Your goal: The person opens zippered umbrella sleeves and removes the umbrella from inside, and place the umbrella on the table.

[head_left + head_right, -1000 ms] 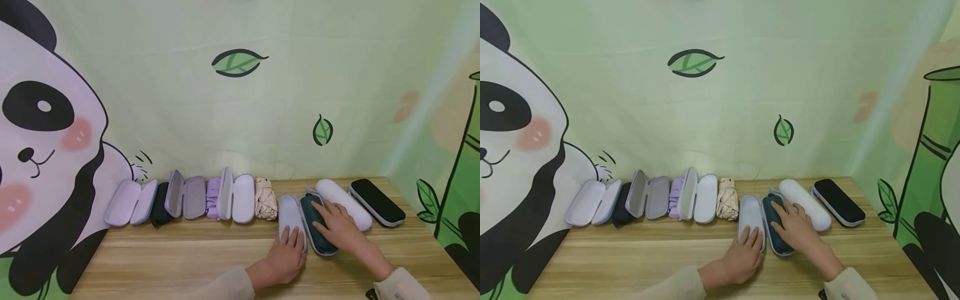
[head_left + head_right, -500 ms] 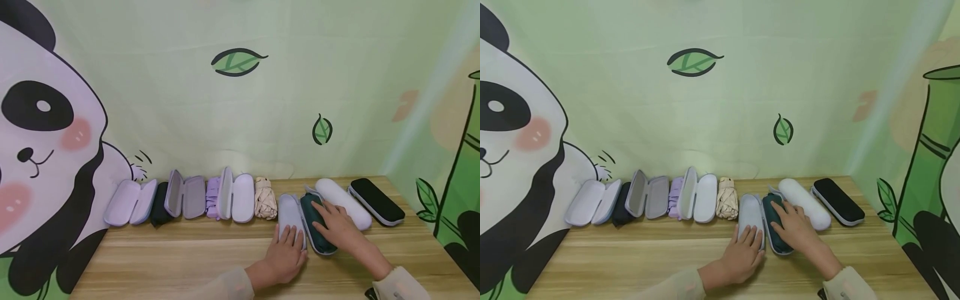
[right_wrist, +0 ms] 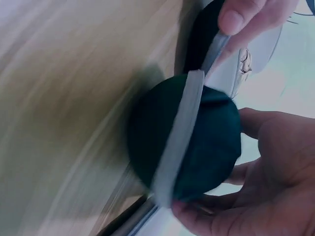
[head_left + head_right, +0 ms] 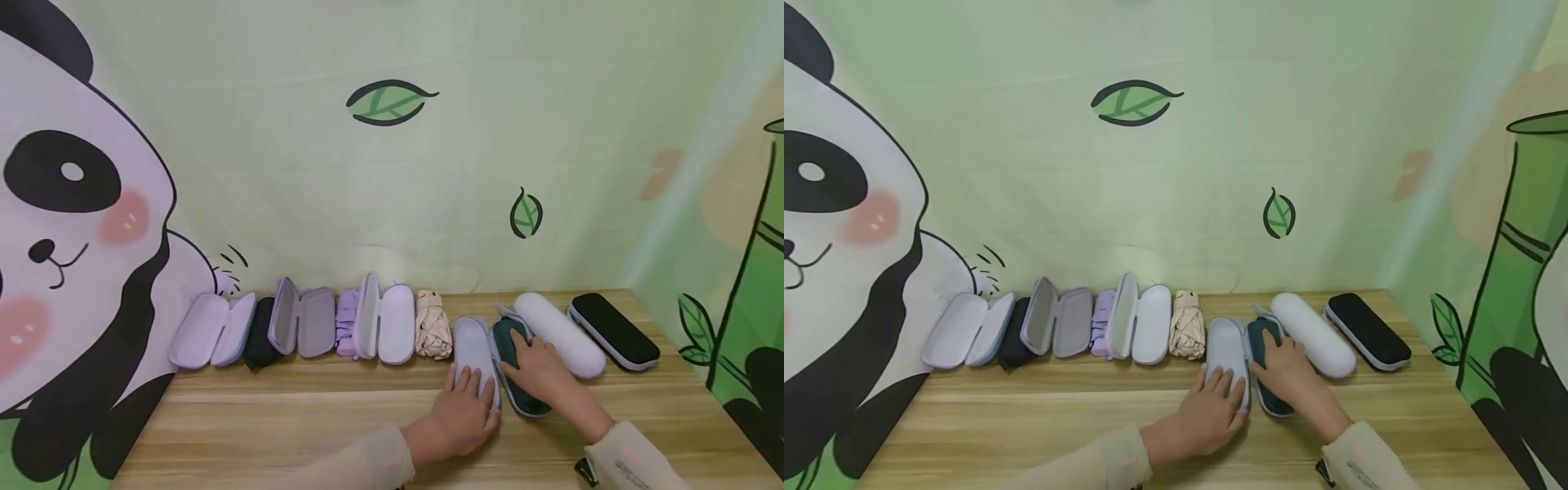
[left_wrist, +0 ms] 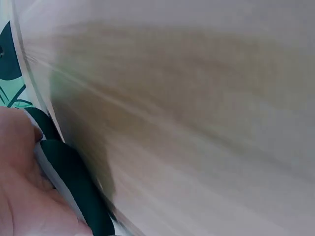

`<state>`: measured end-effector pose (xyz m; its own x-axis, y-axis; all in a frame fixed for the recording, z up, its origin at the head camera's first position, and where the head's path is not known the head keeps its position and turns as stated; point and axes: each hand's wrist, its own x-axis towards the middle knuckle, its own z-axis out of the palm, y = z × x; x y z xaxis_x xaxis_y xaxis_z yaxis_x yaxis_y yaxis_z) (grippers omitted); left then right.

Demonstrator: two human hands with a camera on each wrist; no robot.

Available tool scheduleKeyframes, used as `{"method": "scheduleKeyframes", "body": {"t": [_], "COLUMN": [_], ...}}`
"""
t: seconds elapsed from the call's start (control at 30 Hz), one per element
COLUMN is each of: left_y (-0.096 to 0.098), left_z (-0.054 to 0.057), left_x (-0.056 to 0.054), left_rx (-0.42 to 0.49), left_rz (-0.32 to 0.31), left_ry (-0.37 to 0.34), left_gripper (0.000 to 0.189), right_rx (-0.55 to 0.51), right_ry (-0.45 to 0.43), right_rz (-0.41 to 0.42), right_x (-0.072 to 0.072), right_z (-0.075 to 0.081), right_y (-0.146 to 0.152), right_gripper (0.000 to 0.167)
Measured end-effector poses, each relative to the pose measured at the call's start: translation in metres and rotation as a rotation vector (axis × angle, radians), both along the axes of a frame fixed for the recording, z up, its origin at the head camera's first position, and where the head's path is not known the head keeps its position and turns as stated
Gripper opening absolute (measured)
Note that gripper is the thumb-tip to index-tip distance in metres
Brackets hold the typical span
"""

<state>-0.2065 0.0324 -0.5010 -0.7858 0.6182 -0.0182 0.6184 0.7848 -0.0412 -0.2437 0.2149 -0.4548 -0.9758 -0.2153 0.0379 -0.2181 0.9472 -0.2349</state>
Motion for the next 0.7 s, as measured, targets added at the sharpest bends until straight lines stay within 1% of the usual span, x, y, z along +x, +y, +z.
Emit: {"method": "scheduleKeyframes", "body": {"t": [0.1, 0.23, 0.37, 0.5, 0.63, 0.7], "left_y": [0.000, -0.001, -0.004, -0.005, -0.005, -0.004], "left_z": [-0.001, -0.004, -0.005, -0.001, 0.003, 0.003], "left_x": [-0.002, -0.006, -0.007, -0.006, -0.005, -0.005], "left_rx": [-0.025, 0.005, 0.023, 0.020, 0.034, 0.041], "left_rz": [-0.009, 0.001, 0.003, -0.003, -0.006, -0.011], "left_ry": [-0.013, -0.045, -0.066, -0.091, -0.108, -0.108], "left_gripper": [0.058, 0.057, 0.057, 0.057, 0.056, 0.056], "right_rx": [0.012, -0.005, -0.038, -0.043, -0.046, -0.047], "right_ry": [-0.007, -0.001, -0.008, -0.045, -0.107, -0.132], "right_rz": [0.000, 0.007, -0.011, -0.019, -0.014, -0.016], "right_x": [-0.005, -0.015, -0.022, -0.027, -0.033, -0.035], "right_z": [-0.003, -0.005, -0.008, -0.011, -0.008, -0.008], "right_y": [0.000, -0.001, -0.001, 0.002, 0.006, 0.008], "right_gripper": [0.072, 0.071, 0.071, 0.074, 0.077, 0.079]}}
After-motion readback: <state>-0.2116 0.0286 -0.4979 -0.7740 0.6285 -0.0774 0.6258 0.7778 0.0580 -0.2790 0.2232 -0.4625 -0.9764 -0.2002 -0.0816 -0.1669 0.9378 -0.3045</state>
